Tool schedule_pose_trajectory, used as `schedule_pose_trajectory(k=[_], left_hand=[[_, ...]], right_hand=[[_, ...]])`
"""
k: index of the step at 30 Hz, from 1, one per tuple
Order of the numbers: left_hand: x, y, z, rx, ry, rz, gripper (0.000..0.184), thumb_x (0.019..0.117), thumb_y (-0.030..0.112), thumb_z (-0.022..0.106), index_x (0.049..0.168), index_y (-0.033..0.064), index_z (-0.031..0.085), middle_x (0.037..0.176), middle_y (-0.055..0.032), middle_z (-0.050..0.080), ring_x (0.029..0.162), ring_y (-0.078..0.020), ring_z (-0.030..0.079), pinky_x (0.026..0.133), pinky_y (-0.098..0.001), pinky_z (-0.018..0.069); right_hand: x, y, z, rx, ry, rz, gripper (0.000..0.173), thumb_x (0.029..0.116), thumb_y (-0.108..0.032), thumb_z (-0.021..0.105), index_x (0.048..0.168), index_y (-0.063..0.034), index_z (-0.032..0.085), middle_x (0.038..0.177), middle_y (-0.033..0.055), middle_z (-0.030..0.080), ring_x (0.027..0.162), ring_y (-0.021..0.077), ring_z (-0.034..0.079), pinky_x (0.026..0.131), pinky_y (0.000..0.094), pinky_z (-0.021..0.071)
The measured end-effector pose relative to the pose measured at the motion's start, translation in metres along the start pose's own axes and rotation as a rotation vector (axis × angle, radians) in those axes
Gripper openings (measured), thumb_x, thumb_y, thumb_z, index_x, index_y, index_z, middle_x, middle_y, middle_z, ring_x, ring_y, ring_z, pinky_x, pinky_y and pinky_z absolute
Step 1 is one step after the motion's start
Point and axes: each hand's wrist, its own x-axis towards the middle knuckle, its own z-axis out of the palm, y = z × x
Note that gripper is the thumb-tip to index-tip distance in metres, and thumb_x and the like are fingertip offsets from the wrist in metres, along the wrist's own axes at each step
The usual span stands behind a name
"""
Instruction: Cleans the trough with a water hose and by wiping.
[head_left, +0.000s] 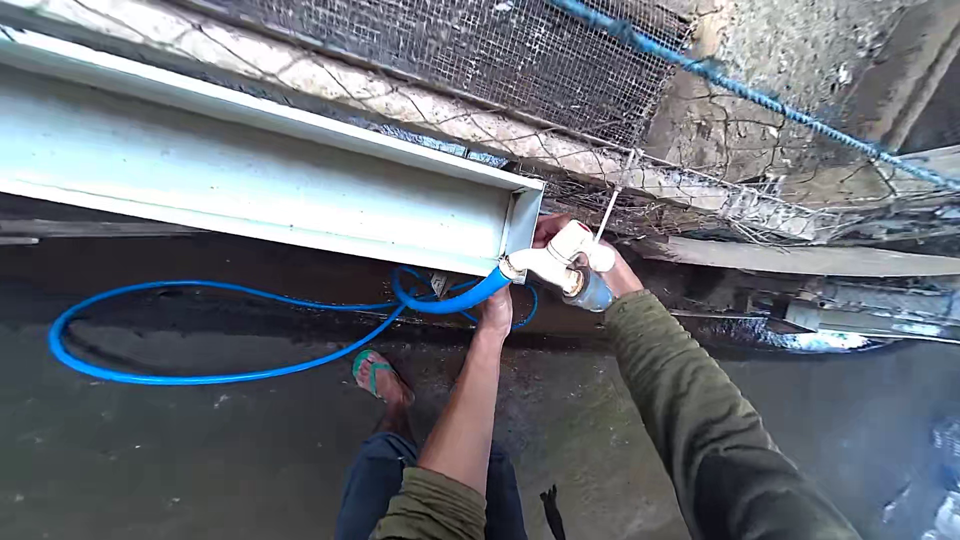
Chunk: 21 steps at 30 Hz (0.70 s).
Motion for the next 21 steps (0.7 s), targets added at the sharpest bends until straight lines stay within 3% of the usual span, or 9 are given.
schedule_pose_trajectory(k=[3,5,8,10,13,14,15,18,21], left_hand=[[0.003,0.005,-0.006,0.016,-0.046,-0.042,0.068,0.0703,0.047,0.088,0.118,0.0084,0.058,0.104,0.0027,0.069,0.103,-0.0072,0.065,0.099,-0.03,0.0524],[0.002,0.006,-0.01,0.021,-0.081,-0.056,0.066,0.071,0.045,0.089,0.119,0.0099,0.059,0.104,0.0041,0.069,0.102,-0.007,0.065,0.099,-0.0307,0.0529],[0.006,0.011,-0.014,0.072,-0.112,-0.072,0.067,0.0729,0.047,0.086,0.121,0.0087,0.059,0.107,0.004,0.068,0.104,-0.0067,0.064,0.098,-0.0317,0.053],[0.004,0.012,-0.015,0.133,-0.14,-0.107,0.064,0.0782,0.045,0.082,0.123,0.0059,0.058,0.111,0.0028,0.066,0.107,-0.0061,0.062,0.1,-0.0316,0.0511],[0.002,0.01,-0.024,0.218,-0.128,-0.141,0.048,0.089,0.029,0.071,0.127,0.0034,0.056,0.118,-0.003,0.064,0.111,-0.0092,0.059,0.102,-0.0329,0.0482],[0.003,0.011,-0.025,0.233,-0.121,-0.15,0.048,0.0895,0.026,0.07,0.128,0.002,0.057,0.121,-0.0055,0.064,0.113,-0.011,0.059,0.104,-0.0338,0.0482],[0.004,0.013,-0.025,0.243,-0.12,-0.16,0.048,0.09,0.023,0.07,0.13,-0.0001,0.056,0.123,-0.0081,0.063,0.114,-0.0126,0.058,0.104,-0.0344,0.048],[0.003,0.015,-0.025,0.243,-0.124,-0.181,0.041,0.0917,0.013,0.067,0.129,-0.0017,0.058,0.122,-0.0088,0.064,0.113,-0.0123,0.059,0.104,-0.0319,0.0477],[0.002,0.009,-0.02,0.224,-0.067,-0.124,0.039,0.0896,0.012,0.068,0.125,-0.0027,0.06,0.119,-0.0087,0.065,0.111,-0.0121,0.059,0.102,-0.0313,0.0485]], right_hand=[[0.003,-0.01,0.005,0.056,0.092,-0.004,0.026,0.1051,-0.007,0.042,0.117,-0.0041,0.064,0.092,0.0014,0.07,0.079,0.0067,0.067,0.073,0.0261,0.0583],[-0.008,0.001,0.01,0.02,0.175,-0.09,0.02,0.1058,-0.014,0.048,0.113,-0.0098,0.066,0.088,-0.0007,0.069,0.078,0.0063,0.067,0.072,0.0254,0.0576],[-0.011,-0.009,0.027,-0.143,0.284,-0.296,0.013,0.1,-0.003,0.052,0.097,0.001,0.064,0.079,0.0032,0.062,0.068,0.0047,0.059,0.062,0.0227,0.0525],[-0.043,-0.03,0.038,-0.235,0.318,-0.247,0.012,0.1031,-0.001,0.05,0.099,0.0016,0.06,0.079,0.0004,0.053,0.069,-0.0009,0.051,0.065,0.0166,0.0473],[-0.037,-0.004,0.003,-0.071,-0.015,-0.262,0.022,0.1045,-0.002,0.041,0.111,0.001,0.062,0.081,-0.0033,0.063,0.069,-0.0034,0.059,0.064,0.0163,0.0527],[-0.046,-0.004,0.014,-0.11,0.076,-0.173,0.021,0.1043,-0.003,0.039,0.108,-0.0052,0.059,0.08,-0.0059,0.059,0.069,-0.0055,0.057,0.066,0.0137,0.0522],[-0.046,0.008,0.015,-0.165,0.14,-0.166,0.019,0.1028,-0.001,0.042,0.108,-0.0026,0.06,0.084,-0.0034,0.06,0.074,-0.0048,0.057,0.071,0.0134,0.0523],[0.002,0.098,-0.039,-0.464,0.084,-0.474,0.025,0.099,-0.014,0.06,0.116,0.0038,0.066,0.106,0.0066,0.069,0.099,0.0018,0.064,0.088,0.0175,0.0526],[0.005,0.122,-0.054,-0.608,0.19,-0.365,0.04,0.0928,-0.015,0.067,0.128,0.0032,0.061,0.121,0.0142,0.066,0.112,0.0112,0.062,0.099,0.0259,0.0501]])
